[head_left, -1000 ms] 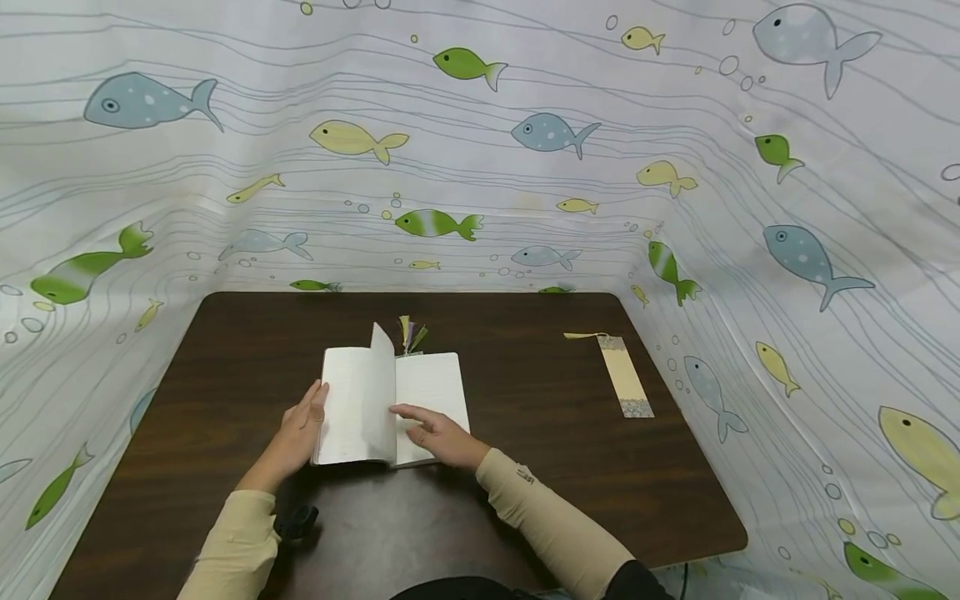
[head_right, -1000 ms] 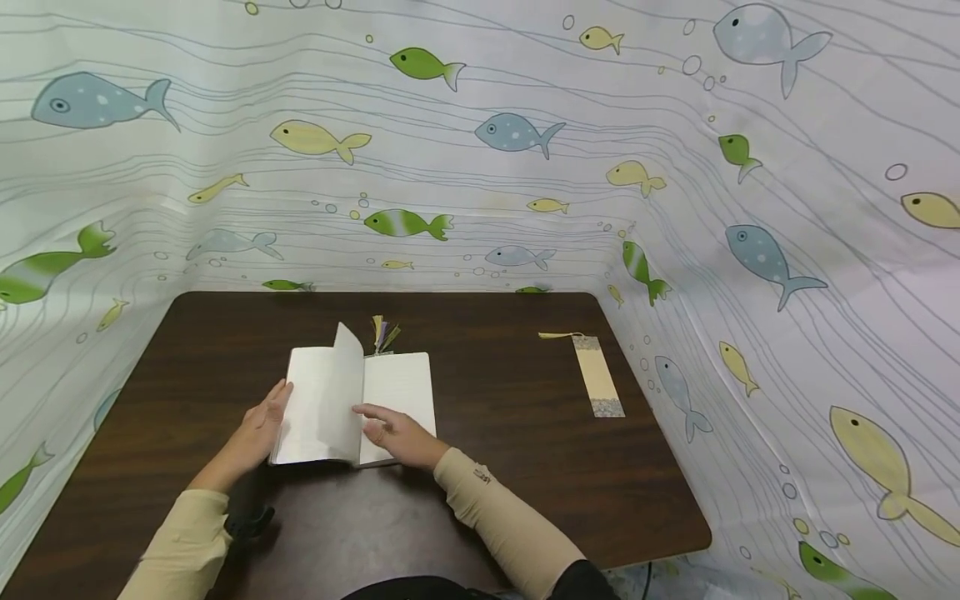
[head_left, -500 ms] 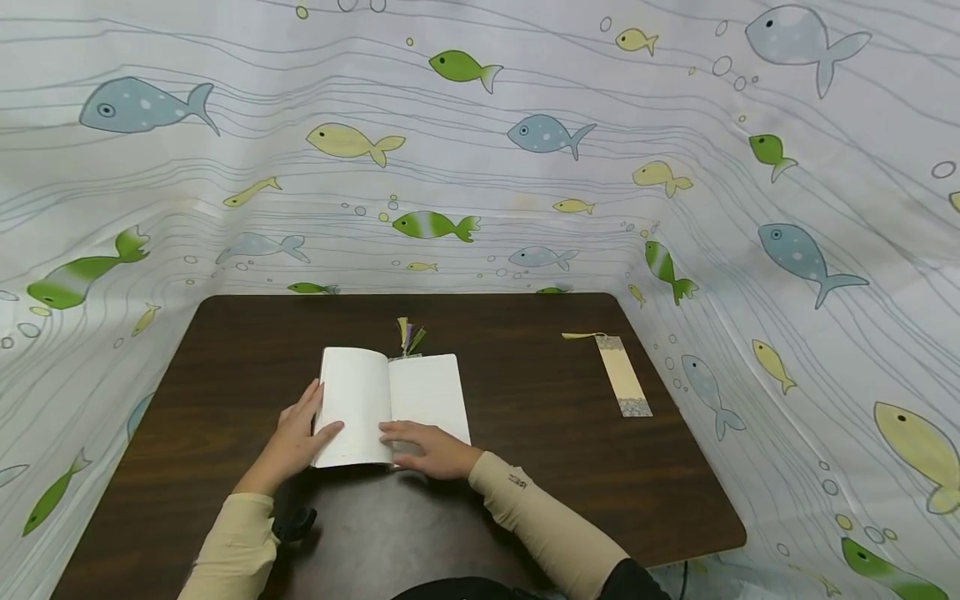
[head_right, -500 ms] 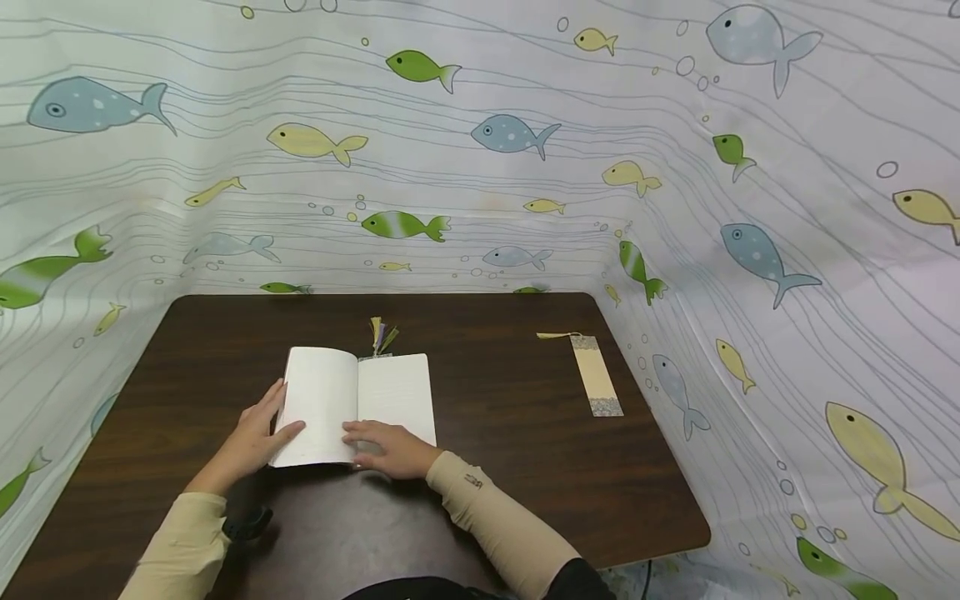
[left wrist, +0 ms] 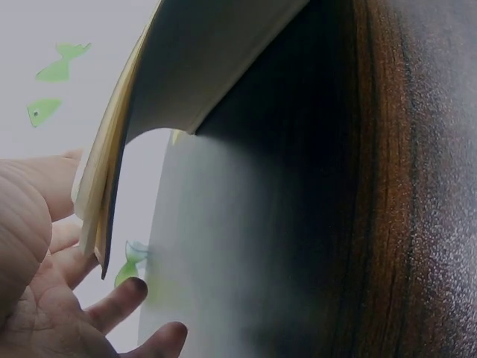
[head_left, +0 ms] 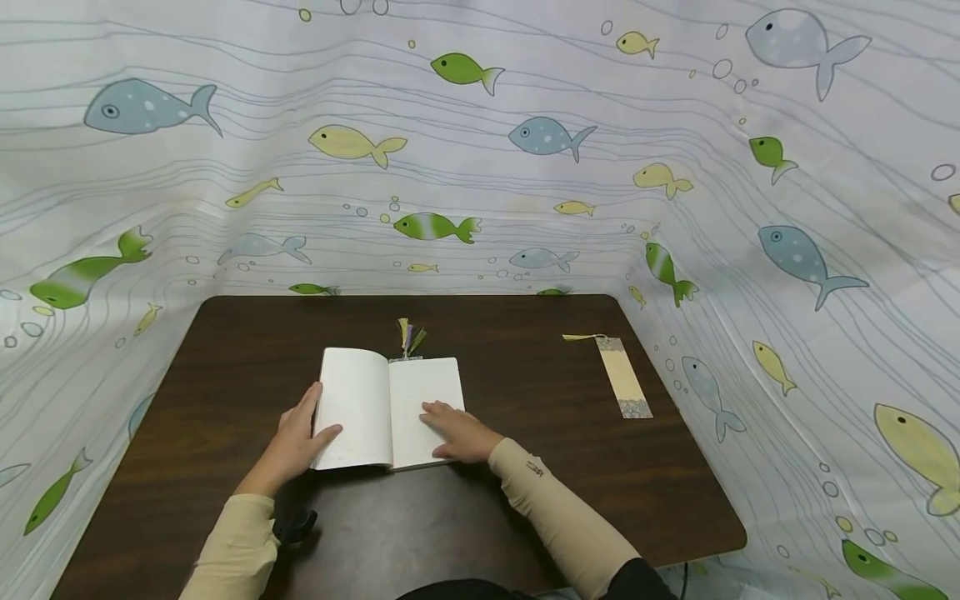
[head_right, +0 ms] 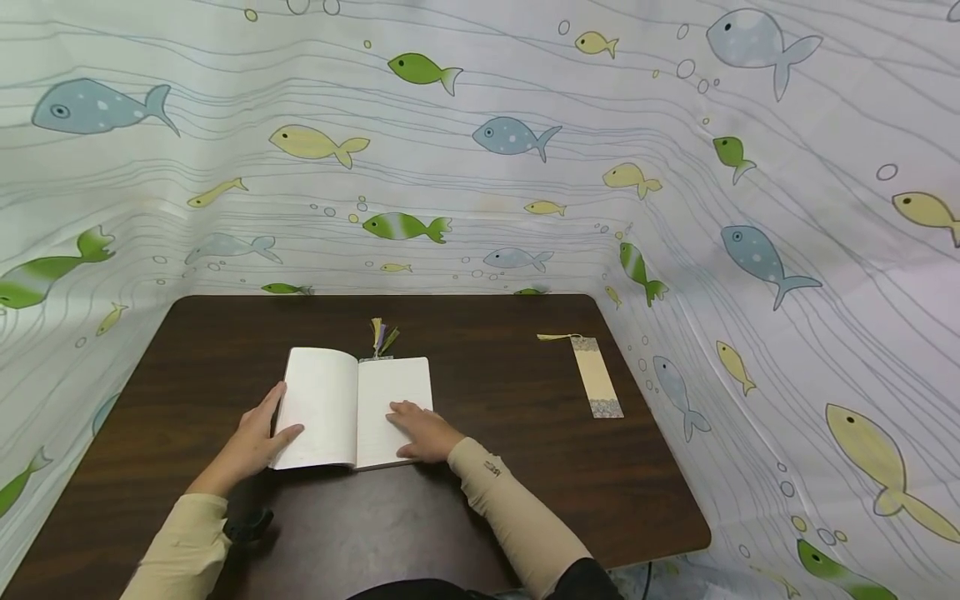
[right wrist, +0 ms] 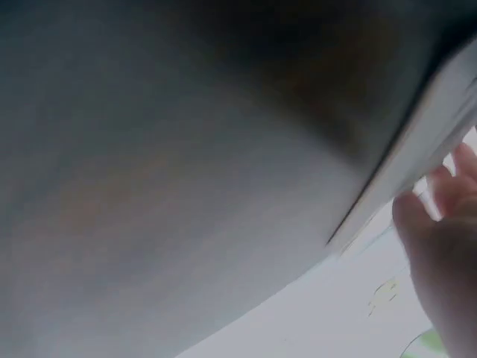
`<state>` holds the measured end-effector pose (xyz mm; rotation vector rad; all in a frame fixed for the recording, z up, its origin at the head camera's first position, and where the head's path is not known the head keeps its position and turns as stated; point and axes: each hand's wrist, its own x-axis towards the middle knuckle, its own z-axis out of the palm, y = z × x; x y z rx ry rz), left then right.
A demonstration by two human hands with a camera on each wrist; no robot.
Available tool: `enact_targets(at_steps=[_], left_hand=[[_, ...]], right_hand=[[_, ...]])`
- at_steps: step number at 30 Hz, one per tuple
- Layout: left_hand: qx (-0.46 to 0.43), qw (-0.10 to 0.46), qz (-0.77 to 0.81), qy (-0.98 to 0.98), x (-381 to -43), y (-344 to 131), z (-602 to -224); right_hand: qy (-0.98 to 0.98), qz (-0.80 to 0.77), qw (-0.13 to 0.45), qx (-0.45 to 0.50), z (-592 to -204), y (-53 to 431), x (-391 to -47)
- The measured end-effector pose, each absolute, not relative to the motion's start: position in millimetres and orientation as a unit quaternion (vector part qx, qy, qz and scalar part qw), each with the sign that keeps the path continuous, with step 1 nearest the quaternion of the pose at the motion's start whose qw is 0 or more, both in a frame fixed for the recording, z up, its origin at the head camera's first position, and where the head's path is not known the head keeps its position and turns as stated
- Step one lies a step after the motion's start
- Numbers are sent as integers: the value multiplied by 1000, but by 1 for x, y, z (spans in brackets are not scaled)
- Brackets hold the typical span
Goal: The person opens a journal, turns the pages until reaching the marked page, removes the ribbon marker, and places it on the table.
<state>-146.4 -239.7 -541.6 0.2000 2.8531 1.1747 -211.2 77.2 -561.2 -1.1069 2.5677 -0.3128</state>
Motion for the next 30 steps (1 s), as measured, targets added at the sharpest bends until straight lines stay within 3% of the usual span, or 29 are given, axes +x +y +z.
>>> enact_targets(at_steps=[13, 30], left_hand=[[76, 23, 379, 922, -143, -240, -543], [70, 36, 382, 921, -143, -240, -543]], right_hand=[[918, -125, 201, -318, -557, 112, -230], [933, -108, 172, -297, -557, 110, -225]])
